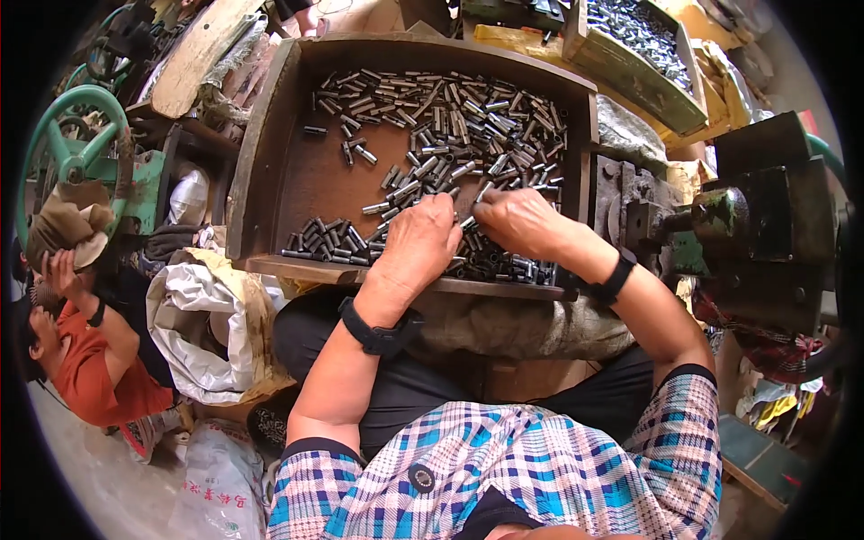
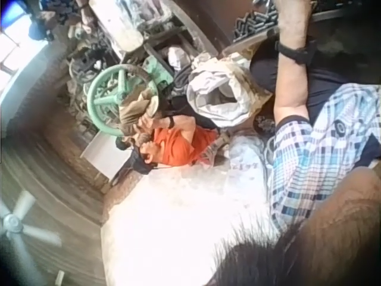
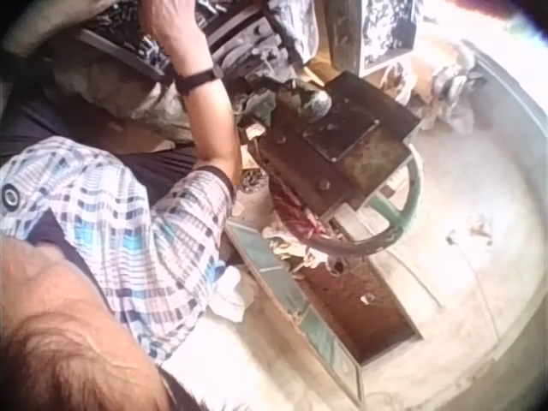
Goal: Picking up and inspecting small metal bolts from a wooden tray and periodically placing them into a press machine for processing.
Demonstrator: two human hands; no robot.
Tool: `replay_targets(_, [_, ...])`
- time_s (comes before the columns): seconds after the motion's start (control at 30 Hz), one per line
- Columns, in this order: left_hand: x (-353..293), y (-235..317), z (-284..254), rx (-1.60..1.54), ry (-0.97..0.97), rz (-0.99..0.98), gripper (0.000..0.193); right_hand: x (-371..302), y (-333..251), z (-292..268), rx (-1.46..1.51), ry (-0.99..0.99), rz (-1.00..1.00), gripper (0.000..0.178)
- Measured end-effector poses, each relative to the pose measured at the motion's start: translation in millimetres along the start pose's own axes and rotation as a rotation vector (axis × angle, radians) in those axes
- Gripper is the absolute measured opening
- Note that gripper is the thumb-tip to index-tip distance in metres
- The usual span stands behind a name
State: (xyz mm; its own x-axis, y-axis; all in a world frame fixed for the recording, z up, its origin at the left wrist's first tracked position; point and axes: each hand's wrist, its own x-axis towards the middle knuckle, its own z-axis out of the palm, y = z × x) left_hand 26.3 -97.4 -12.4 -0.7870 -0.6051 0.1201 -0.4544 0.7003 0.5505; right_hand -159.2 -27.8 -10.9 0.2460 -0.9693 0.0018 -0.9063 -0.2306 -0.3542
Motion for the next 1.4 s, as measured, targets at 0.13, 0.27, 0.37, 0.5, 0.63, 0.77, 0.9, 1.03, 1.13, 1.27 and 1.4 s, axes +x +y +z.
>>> replay_targets(0.13, [1.0,3.2,-4.3,-0.062,0.007,-0.087,0.017,-1.2,4.6,-12.6,-0.01,0.135,0.006,0.009])
replay_targets(0.27, [4.0,5.4,0.8,-0.047,-0.029,-0.077,0.015,22.7,12.8,-10.9,-0.117,0.2,0.007,0.006])
replay_targets(0.37, [4.3,7.2,-0.5,-0.039,-0.04,-0.079,0.015,25.1,9.8,-0.8,-0.141,0.044,-0.114,0.011])
replay_targets(0.5, [3.9,9.8,-0.2,-0.038,-0.031,-0.064,0.016,16.1,9.7,-4.4,-0.105,0.038,-0.073,0.012])
replay_targets(0.63, [4.7,7.4,6.2,-0.093,0.02,-0.006,0.016,12.1,18.0,-0.5,-0.105,0.099,-0.025,0.014])
replay_targets(0.77, [8.8,9.0,7.1,-0.198,0.092,0.023,0.019,7.2,7.1,-6.0,-0.265,0.064,0.072,0.01])
replay_targets(0.9, [10.2,10.5,9.1,-0.343,0.114,0.011,0.026,18.6,10.8,-8.3,-0.282,0.002,0.15,0.009])
replay_targets(1.03, [11.0,15.3,6.0,-0.723,-0.083,-0.241,0.016,15.8,15.3,-10.9,-0.259,0.022,0.162,0.018])
replay_targets(1.13, [11.3,21.8,2.2,-1.098,-0.143,-0.367,0.019,-1.8,23.1,-28.5,0.198,0.301,0.364,0.023])
replay_targets(1.27, [10.9,26.3,9.5,-1.282,-0.167,-0.446,0.02,-42.0,9.6,-46.4,0.908,0.309,0.551,0.019])
replay_targets(1.4, [14.0,39.2,18.1,-1.373,-0.256,-0.474,0.02,-76.5,-11.5,-30.5,1.337,0.439,0.623,0.016])
